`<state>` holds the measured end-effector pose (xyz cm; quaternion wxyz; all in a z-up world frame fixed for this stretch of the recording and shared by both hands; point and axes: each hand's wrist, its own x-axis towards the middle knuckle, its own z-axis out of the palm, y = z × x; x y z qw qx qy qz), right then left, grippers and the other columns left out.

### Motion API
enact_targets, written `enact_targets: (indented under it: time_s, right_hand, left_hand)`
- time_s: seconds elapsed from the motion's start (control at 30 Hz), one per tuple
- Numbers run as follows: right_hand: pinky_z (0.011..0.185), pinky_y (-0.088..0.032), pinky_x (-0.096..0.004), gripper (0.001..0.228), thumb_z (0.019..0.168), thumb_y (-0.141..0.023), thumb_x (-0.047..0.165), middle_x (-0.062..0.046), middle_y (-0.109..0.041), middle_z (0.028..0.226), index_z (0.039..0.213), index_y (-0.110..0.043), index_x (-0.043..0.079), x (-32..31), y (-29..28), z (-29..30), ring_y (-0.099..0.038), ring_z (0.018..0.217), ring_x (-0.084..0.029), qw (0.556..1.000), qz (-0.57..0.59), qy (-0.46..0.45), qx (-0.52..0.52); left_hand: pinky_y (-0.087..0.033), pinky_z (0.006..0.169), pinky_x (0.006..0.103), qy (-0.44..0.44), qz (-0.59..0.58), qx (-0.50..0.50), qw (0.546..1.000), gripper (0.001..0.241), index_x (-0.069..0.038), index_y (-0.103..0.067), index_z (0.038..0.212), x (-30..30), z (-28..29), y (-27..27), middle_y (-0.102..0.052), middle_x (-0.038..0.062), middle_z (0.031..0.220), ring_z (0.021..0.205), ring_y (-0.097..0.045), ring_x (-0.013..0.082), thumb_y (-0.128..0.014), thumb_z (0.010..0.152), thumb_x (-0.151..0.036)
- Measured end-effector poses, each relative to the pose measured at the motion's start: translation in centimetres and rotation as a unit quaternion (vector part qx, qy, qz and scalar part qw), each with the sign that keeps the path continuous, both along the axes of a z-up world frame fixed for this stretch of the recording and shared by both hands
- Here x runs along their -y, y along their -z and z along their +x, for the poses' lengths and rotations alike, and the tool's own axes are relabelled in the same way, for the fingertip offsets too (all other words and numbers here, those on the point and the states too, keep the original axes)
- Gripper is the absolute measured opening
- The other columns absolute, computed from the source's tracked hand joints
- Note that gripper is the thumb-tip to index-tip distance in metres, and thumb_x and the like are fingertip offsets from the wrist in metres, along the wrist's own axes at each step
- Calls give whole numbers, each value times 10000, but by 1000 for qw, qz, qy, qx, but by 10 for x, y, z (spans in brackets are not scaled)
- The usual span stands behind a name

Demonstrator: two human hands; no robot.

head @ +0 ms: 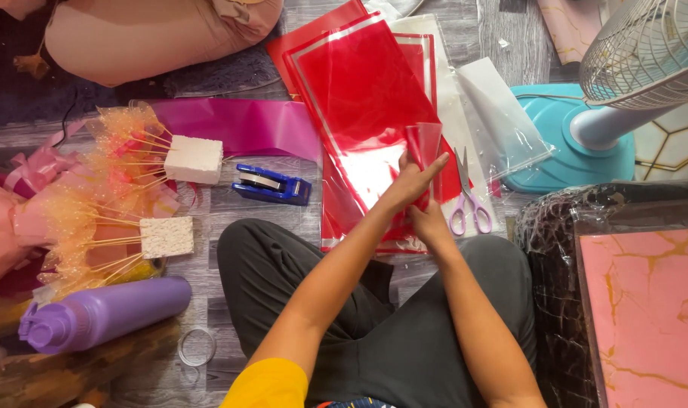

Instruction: Cutting red plastic wrapping sheets with scissors and organizing them into a stack on the floor.

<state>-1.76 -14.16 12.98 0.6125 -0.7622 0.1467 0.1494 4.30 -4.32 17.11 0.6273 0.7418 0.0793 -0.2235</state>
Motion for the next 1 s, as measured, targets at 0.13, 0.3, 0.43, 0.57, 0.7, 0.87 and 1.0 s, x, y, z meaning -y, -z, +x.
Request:
enact_targets:
  time_s: [0.13, 0.3, 0.43, 0.57, 0.7, 0.87, 1.0]
  right_hand:
    - [711, -558, -395, 348, 898, -507, -19, -183, -666, 886, 1171, -716, -69, 36, 2, -6, -649, 794, -281, 998, 55, 16, 16]
    - [576, -535, -362, 237, 885, -629, -24, -109, -641, 820, 1095, -736, 4, 73, 58, 5, -623, 658, -207, 988, 127, 90, -20]
    - [614, -553, -502, 303, 850, -811, 41, -195, -696, 907, 1108, -724, -90, 69, 53, 4, -652, 749, -250, 972, 150, 161, -88]
    - [578, -547, -539, 273, 841, -790, -32, -196, -596, 841, 1039, -662, -168, 23, -18, -15, -624, 687, -296, 959, 173, 203, -97]
    - [379, -502, -453, 233, 845, -799, 68, -194, -533, 612, 855, -649, -110, 17, 28, -14, -622, 433, -292, 979, 88, 127, -133]
    - [631, -625, -599, 503, 925, -837, 214, -284, -590, 932, 1159, -574, -145, 26, 43, -9, -741, 683, -450, 973, 88, 113, -183]
    - [573, -655, -522, 534, 1000, -824, 357, -334, -656, 831, 1167, -592, -94, 59, 80, 5, -768, 676, -465, 976, 54, 163, -135]
  left_hand:
    - [-84, 1352, 600, 58, 24, 137, 989, 1148, 43, -169, 1708, -54, -17, 8, -263, 386, 1683, 1611, -206, 547, -613, 1001, -745]
    - [-490, 1039, 468, -150, -16, 103, 983, 877, -2, -296, 1662, -105, -61, 93, -560, 271, 1334, 1139, -603, 387, -674, 1061, -517]
    - [-631, 989, 494, -269, -242, -113, 925, 752, 28, -413, 1605, -112, -84, 147, -557, 326, 1397, 1159, -718, 417, -754, 1034, -324]
    - [-593, 1045, 587, -234, -353, -182, 888, 786, 85, -461, 1544, -103, -87, 125, -603, 337, 1372, 1243, -690, 485, -736, 1039, -450]
    - [-645, 931, 553, -268, -341, -180, 883, 455, -3, -618, 1366, -97, -70, 183, -711, 198, 1168, 1042, -775, 392, -687, 1084, -353]
    - [-692, 814, 461, -288, -287, -155, 900, 268, -73, -660, 1279, -103, -53, 273, -802, 142, 1049, 897, -832, 332, -612, 1122, -285]
    - [-697, 659, 492, -302, -243, -115, 915, 238, -36, -675, 1205, -110, -52, 293, -790, 210, 866, 727, -818, 366, -616, 1112, -247]
